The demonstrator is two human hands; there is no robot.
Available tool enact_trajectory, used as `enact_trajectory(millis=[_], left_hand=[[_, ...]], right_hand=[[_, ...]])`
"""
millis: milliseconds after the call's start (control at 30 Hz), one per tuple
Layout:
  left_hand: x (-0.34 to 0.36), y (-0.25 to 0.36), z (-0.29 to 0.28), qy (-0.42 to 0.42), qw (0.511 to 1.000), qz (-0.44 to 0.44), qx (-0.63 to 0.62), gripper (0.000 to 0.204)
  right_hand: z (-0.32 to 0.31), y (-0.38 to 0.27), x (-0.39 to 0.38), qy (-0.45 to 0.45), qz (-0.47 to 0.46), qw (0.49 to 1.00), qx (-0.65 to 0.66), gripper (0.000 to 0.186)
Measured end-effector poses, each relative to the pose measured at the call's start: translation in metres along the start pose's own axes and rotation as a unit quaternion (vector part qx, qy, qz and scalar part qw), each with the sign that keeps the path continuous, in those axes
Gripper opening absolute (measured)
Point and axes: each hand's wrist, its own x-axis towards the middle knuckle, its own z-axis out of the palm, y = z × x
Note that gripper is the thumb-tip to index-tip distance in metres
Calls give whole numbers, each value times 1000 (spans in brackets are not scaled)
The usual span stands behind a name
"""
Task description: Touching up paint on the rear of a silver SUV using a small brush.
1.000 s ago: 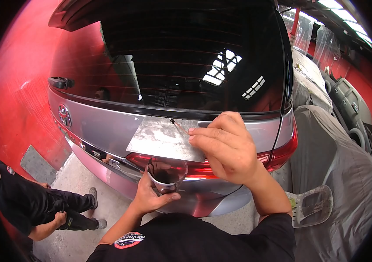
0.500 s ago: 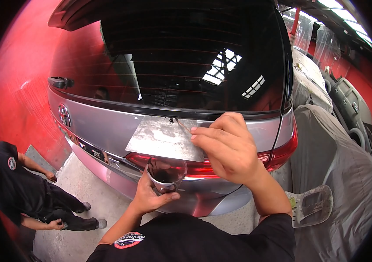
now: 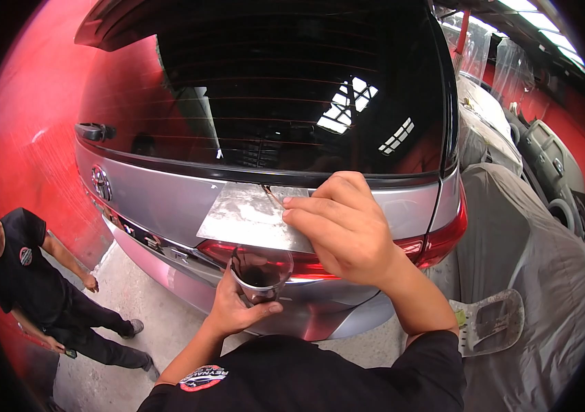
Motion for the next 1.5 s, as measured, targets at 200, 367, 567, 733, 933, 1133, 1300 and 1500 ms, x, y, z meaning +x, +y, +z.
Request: enact_trajectory(millis=[200, 367, 567, 733, 933, 1133, 1300, 1500], left_hand=[[0, -3, -2, 5, 999, 31, 37, 81], [-1, -2, -1, 6, 999, 18, 27, 81], [1, -3, -2, 2, 999, 27, 24, 81], [1, -2, 0, 2, 999, 7, 35, 82], [-5, 0, -1, 44, 997, -58, 17, 82], [-32, 19, 21, 34, 999, 13, 15, 78], [-96, 20, 49, 157, 986, -19, 57, 78], [-173, 30, 84, 302, 944, 14, 133, 76]], right_hand=[[-6, -1, -3, -6, 6, 1000, -16, 36], [-8, -4, -4, 0, 16, 1000, -14, 36], [-4, -2, -1, 6, 8, 1000, -16, 35], [-16, -5, -7, 24, 20, 999, -29, 36], [-16, -32, -26, 135, 82, 985, 69, 19], [-30, -43, -75, 166, 1, 941, 296, 18], [-7, -49, -65, 83, -67, 896, 431, 25], [21, -70, -57, -23, -96, 825, 556, 17]])
